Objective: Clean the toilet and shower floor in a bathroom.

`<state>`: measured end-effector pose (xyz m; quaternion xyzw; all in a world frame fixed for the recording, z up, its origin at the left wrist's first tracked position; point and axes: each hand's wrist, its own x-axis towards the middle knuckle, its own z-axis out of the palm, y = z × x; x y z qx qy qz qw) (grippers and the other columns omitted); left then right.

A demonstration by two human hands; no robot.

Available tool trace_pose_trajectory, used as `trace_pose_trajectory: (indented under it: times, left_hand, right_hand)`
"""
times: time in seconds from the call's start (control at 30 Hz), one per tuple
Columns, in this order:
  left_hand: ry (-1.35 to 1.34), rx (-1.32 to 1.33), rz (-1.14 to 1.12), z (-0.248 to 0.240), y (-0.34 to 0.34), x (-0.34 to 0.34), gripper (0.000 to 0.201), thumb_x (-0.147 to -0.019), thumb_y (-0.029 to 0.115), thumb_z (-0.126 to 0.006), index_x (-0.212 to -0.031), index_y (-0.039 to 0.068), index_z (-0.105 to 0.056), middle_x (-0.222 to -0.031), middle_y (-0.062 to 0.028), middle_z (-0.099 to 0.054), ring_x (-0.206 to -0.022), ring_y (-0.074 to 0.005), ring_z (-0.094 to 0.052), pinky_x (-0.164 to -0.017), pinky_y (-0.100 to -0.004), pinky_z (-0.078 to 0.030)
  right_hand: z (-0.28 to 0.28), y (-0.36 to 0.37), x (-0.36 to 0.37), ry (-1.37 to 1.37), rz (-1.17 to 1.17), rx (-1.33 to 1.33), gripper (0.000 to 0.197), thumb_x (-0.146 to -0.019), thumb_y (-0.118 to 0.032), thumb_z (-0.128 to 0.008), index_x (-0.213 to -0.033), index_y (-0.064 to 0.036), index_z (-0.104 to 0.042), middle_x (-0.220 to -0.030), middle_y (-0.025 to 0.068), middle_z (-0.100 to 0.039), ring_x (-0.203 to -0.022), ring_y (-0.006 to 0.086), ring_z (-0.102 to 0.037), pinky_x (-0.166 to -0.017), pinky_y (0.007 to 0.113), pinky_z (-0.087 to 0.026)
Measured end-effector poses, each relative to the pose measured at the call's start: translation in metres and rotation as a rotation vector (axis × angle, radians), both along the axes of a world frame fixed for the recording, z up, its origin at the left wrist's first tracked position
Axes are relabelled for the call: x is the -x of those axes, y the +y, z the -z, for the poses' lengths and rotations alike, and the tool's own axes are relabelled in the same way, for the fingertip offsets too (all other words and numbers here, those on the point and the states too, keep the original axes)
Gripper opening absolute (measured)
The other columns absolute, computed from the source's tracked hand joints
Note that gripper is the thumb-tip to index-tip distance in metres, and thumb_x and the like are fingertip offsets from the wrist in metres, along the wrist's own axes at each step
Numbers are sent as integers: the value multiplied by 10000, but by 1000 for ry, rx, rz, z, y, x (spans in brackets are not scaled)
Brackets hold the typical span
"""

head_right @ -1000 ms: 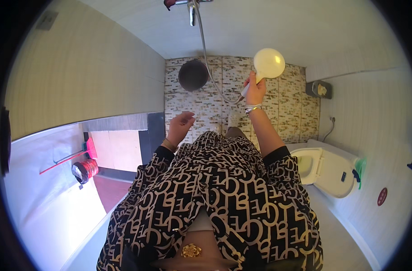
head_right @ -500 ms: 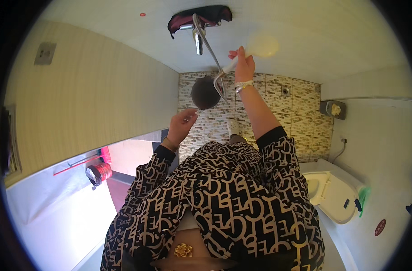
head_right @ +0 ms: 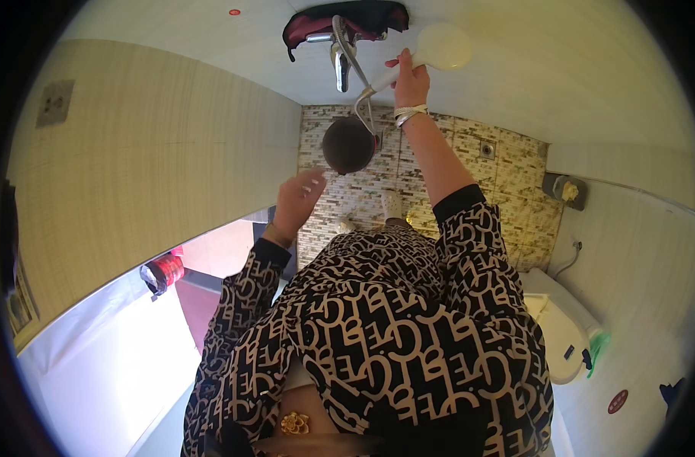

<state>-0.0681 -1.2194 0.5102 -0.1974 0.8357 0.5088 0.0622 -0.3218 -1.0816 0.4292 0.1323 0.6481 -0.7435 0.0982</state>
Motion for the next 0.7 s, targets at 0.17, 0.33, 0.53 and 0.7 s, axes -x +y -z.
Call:
trace_pose_trajectory:
  times: [0.17, 0.33, 0.53, 0.7]
  left_hand:
    - [65, -26, 34, 30, -32, 90, 238, -817, 133, -629, -1031, 29, -624, -895, -98, -657, -720, -185, -618, -635, -298, -502]
    - [-215, -413, 22, 85, -67, 219, 308, -846, 151, -577, -1112, -4, -584, -986, -70, -641, -838, -136, -597, -715, -261, -475]
    - [-167, -280, 127, 125, -60, 270, 345, -782, 89, -570, -1110, -15, -579, -1000, -143, -648, -932, -236, -610, -835, -297, -465]
    - [-84, -590, 55, 132, -86, 255, 368, -799, 84, -566, -1158, 3, -559, -1068, -95, -619, -974, -167, -568, -793, -282, -454]
  right_hand:
    - [8, -2, 3, -94, -14, -63, 376, -906, -423, -511, -919, -50, -557, -800, 54, -663, -635, 96, -561, -510, 230, -431]
    - [-20, -21, 40, -84, 32, -67, 345, -919, -388, -508, -891, -48, -563, -800, 56, -658, -621, 89, -542, -523, 225, -426]
    - [-55, 10, 68, -47, 33, -36, 315, -917, -369, -527, -878, -58, -552, -767, 46, -645, -576, 66, -495, -500, 213, -390]
    - [-91, 2, 84, -86, 56, 244, 295, -916, -356, -530, -880, -64, -549, -788, 78, -647, -625, 98, -539, -511, 216, -402]
